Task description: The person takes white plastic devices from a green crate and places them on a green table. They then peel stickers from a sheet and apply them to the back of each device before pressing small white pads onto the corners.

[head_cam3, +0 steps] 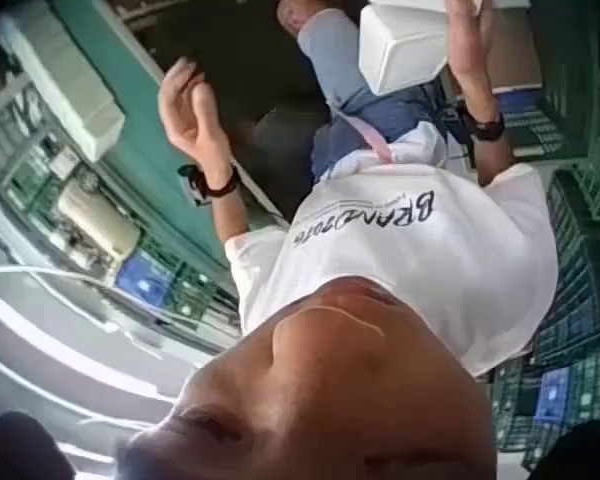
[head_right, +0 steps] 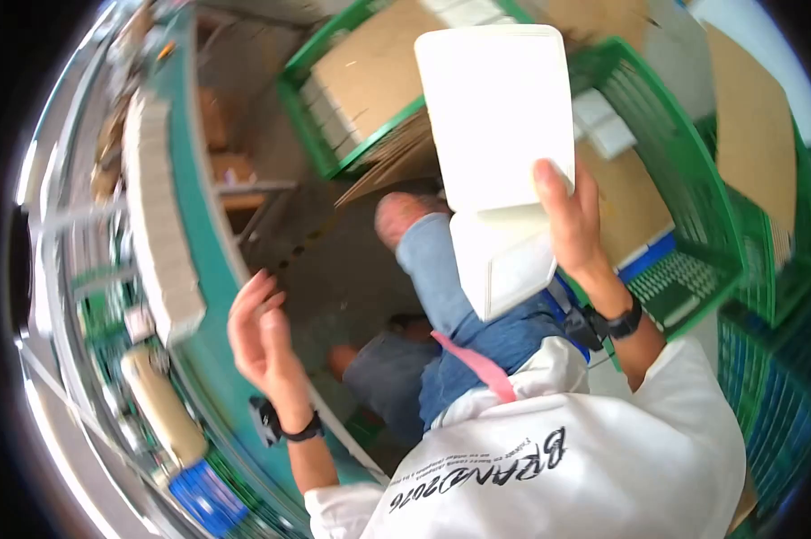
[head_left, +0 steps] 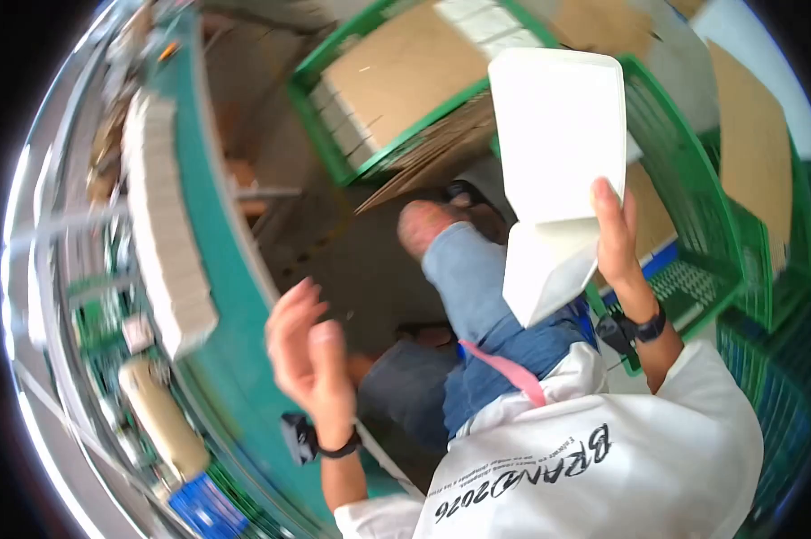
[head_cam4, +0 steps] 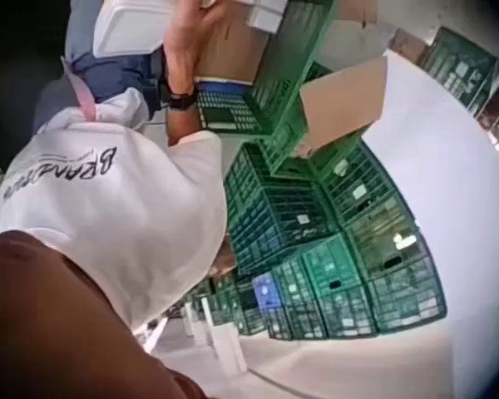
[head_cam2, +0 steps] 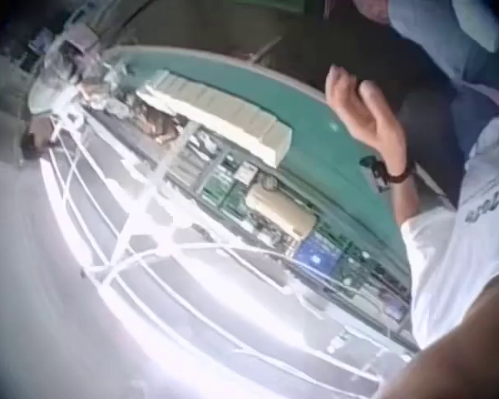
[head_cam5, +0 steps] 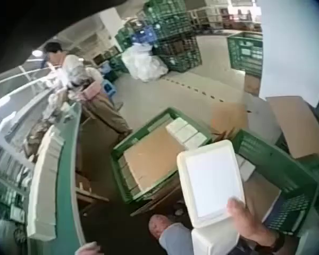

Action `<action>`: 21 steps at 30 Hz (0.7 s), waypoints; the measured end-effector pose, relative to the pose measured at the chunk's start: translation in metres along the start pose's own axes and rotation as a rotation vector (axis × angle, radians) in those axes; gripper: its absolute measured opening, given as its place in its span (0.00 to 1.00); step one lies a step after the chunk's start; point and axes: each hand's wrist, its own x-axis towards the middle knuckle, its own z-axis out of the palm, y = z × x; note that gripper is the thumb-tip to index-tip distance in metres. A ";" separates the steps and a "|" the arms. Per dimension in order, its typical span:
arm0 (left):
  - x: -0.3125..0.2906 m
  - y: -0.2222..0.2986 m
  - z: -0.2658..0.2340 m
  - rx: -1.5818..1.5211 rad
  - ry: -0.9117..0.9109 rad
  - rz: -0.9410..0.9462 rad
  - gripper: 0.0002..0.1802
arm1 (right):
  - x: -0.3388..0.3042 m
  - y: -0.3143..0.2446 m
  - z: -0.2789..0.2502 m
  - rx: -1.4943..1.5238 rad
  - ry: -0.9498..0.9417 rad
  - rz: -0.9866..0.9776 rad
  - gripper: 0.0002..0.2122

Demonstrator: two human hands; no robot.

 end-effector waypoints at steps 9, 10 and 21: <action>-0.064 0.067 0.077 -0.314 0.025 0.120 0.45 | -0.037 -0.052 0.065 -0.063 -0.662 -0.004 0.26; -0.073 0.065 0.069 -0.313 0.067 0.106 0.45 | -0.044 -0.054 0.076 -0.075 -0.698 -0.003 0.26; -0.167 0.054 0.012 -0.732 0.529 -0.242 0.40 | -0.110 -0.048 0.124 -0.122 -1.105 -0.021 0.25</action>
